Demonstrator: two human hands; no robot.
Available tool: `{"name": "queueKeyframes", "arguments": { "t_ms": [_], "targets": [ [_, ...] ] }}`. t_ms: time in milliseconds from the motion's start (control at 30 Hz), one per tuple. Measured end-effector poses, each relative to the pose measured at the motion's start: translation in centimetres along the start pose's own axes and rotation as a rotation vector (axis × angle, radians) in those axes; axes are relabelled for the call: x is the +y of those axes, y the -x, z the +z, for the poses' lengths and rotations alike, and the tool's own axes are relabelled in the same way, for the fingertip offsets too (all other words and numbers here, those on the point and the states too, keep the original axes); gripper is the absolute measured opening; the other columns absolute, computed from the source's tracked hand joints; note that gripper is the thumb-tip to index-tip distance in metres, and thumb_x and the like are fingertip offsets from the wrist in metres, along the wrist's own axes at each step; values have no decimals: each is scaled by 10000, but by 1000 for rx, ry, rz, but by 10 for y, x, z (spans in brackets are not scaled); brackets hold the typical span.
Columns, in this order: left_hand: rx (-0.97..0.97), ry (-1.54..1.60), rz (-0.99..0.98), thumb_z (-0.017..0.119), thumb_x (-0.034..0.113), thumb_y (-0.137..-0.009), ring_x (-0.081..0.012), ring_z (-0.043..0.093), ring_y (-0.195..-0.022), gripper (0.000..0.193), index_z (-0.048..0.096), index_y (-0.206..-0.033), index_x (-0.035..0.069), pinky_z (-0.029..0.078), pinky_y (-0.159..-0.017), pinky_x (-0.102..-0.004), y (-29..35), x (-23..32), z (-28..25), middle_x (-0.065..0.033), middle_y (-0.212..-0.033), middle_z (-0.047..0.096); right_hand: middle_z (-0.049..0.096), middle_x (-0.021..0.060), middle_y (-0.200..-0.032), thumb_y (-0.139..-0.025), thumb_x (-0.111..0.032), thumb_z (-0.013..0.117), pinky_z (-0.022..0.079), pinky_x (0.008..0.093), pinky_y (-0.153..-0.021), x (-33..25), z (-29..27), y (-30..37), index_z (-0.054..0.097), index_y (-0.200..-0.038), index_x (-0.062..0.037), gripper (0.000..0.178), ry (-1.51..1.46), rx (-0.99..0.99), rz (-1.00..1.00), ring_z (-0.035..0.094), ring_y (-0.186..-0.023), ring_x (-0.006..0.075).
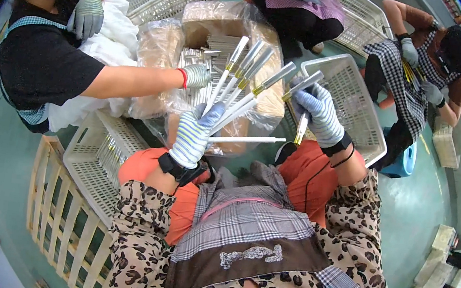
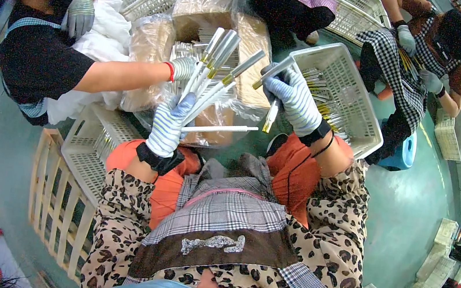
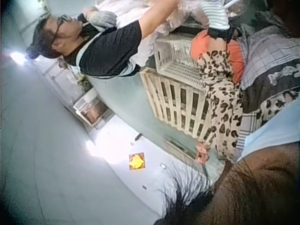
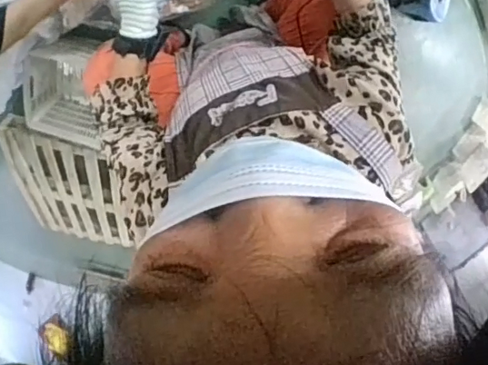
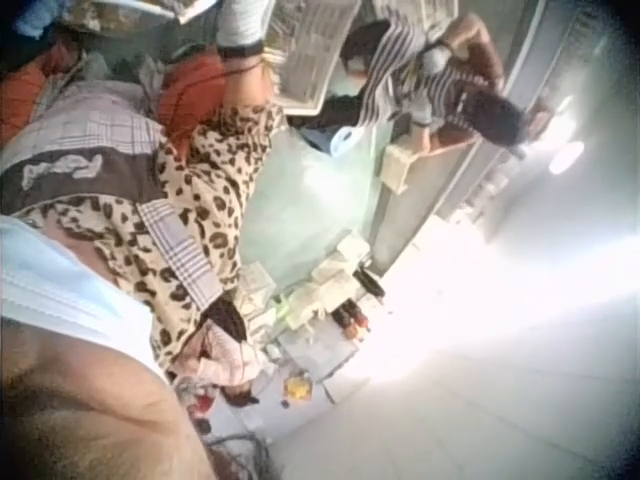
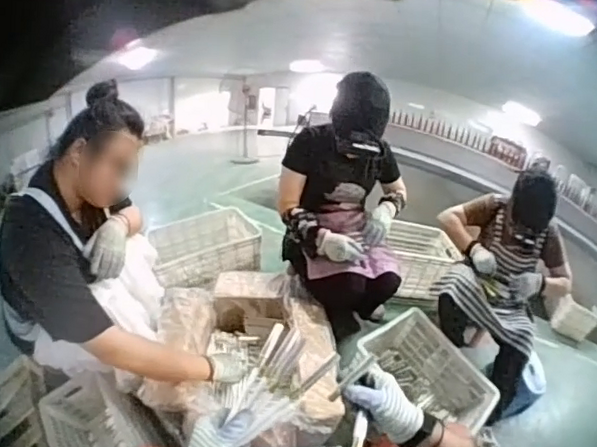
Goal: The person picks up white tubes from a box, fits metal tips onto them, and places the assembled tubes into a white basket.
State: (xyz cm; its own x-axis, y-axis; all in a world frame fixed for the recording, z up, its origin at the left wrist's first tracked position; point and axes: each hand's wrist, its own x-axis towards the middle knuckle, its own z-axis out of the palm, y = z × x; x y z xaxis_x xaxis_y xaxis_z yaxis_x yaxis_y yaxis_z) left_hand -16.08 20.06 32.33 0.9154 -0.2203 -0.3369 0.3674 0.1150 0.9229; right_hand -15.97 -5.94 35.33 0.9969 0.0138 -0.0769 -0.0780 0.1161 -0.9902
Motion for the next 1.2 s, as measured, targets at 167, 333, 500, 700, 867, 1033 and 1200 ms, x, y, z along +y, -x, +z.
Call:
{"name": "queueKeyframes", "arguments": {
  "t_ms": [167, 333, 500, 700, 867, 1033, 1200],
  "targets": [
    [-18, -104, -33, 643, 333, -821, -57, 493, -659, 376, 614, -980, -6, 401, -557, -218, 3, 7, 1, -10, -784, 601, 500, -33, -656, -820, -217, 608, 326, 209, -550, 5, 7, 1, 579, -774, -61, 165, -38, -71, 37, 421, -588, 47],
    [-50, -82, 19, 640, 330, -823, -69, 530, -712, 389, 610, -1000, -15, 428, -601, -218, 3, 5, -1, -34, -830, 620, 510, -39, -664, -817, -217, 640, 331, 201, -529, 16, 14, 0, 595, -814, -58, 166, -144, -36, 82, 431, -587, 48],
    [-31, -105, 20, 640, 322, -823, -58, 498, -653, 367, 614, -960, -18, 407, -548, -220, 2, 3, -5, -17, -771, 603, 514, -22, -687, -821, -178, 630, 352, 189, -536, 13, 16, 5, 572, -875, -40, 159, -336, -55, 96, 438, -580, 52],
    [-12, -118, 38, 638, 317, -825, -50, 470, -635, 354, 614, -923, -23, 392, -535, -219, 4, 6, -3, -11, -737, 587, 514, -23, -666, -825, -198, 628, 364, 199, -554, 21, 25, 9, 578, -844, -37, 170, -245, 11, 84, 450, -582, 61],
    [12, -149, 145, 653, 281, -819, -56, 478, -640, 299, 618, -881, -10, 404, -568, -228, -1, -5, -5, -17, -720, 590, 532, -19, -657, -816, -200, 631, 362, 206, -536, 10, 21, 12, 592, -790, -47, 160, -52, -20, 67, 458, -583, 53],
    [11, -182, 253, 669, 273, -807, -55, 460, -611, 285, 599, -807, -3, 394, -547, -229, -2, -11, -6, -15, -675, 579, 540, -26, -659, -779, -193, 658, 360, 203, -525, 7, 17, 16, 607, -806, -46, 159, -98, -67, 139, 463, -564, 50],
    [23, -194, 295, 693, 301, -784, -64, 473, -597, 317, 597, -781, -2, 406, -545, -239, -2, -12, -7, -33, -666, 587, 534, -22, -641, -784, -198, 627, 342, 207, -489, -3, 25, 21, 613, -799, -38, 161, -18, -94, 155, 451, -537, 49]
  ]
}}
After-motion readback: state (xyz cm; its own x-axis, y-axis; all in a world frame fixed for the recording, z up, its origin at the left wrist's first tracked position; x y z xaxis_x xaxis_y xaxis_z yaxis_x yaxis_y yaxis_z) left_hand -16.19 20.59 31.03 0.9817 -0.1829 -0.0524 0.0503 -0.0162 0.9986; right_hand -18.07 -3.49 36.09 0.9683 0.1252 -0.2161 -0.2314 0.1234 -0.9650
